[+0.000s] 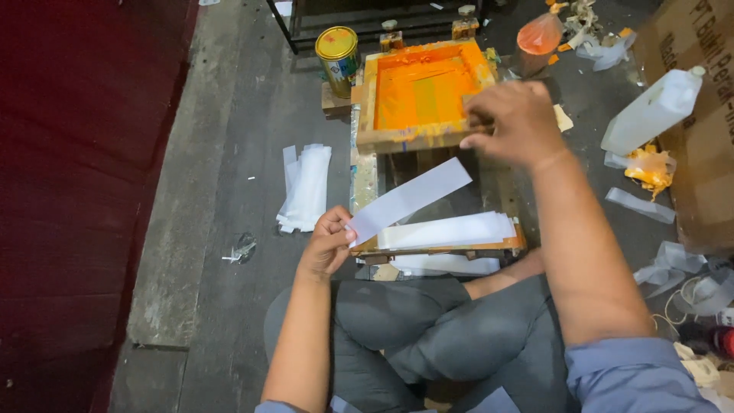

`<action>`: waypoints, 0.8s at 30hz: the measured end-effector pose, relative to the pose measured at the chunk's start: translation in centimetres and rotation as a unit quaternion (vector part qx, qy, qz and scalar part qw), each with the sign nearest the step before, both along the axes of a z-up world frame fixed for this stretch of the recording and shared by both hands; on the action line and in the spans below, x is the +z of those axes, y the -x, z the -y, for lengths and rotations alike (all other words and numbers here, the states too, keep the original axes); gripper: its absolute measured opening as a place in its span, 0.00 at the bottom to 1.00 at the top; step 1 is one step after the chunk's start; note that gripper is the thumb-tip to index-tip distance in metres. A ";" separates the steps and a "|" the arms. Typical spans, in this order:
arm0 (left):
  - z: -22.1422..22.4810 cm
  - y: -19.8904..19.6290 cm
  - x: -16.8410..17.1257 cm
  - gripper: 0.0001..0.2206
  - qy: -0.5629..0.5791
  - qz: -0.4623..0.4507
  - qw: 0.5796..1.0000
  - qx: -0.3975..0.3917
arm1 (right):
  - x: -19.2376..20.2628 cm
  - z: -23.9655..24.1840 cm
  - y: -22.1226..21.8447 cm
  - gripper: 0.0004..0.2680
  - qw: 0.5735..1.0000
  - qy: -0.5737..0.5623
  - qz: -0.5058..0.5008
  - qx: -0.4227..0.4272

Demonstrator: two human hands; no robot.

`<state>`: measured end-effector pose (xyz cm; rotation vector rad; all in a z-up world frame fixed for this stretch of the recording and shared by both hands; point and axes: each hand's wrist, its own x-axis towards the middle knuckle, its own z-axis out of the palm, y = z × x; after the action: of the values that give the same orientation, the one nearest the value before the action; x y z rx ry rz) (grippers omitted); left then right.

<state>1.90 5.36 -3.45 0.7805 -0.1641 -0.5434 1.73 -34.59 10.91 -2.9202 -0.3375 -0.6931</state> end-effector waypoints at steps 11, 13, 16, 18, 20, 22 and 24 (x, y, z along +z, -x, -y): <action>5.0 1.4 3.4 0.11 -0.233 0.056 0.970 0.046 | 4.8 -2.6 -0.8 0.17 0.989 -0.099 0.109 0.000; 6.9 1.6 4.5 0.10 -0.337 0.072 0.936 0.070 | 4.5 -2.5 -1.0 0.17 0.990 -0.101 0.100 -0.011; 9.5 1.6 6.6 0.16 -0.391 0.107 0.912 0.056 | 4.3 -2.7 -1.1 0.18 0.989 -0.107 0.104 -0.017; 11.0 1.1 6.9 0.22 -0.463 0.174 0.868 0.034 | 4.3 -2.7 -1.1 0.18 0.989 -0.099 0.108 -0.024; 12.0 0.8 6.5 0.22 -0.497 0.221 0.839 0.029 | 4.4 -2.9 -0.8 0.18 0.988 -0.105 0.108 -0.020; 12.8 0.3 5.8 0.23 -0.525 0.272 0.806 0.025 | 4.4 -2.9 -0.8 0.18 0.988 -0.107 0.113 -0.017; 13.1 0.0 4.7 0.22 -0.583 0.355 0.731 -0.008 | 4.1 -2.9 -0.9 0.18 0.988 -0.101 0.109 -0.029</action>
<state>1.90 -7.76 1.25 2.2350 -0.5646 -0.2811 2.61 -31.67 14.99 -2.6768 -0.1913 -0.9968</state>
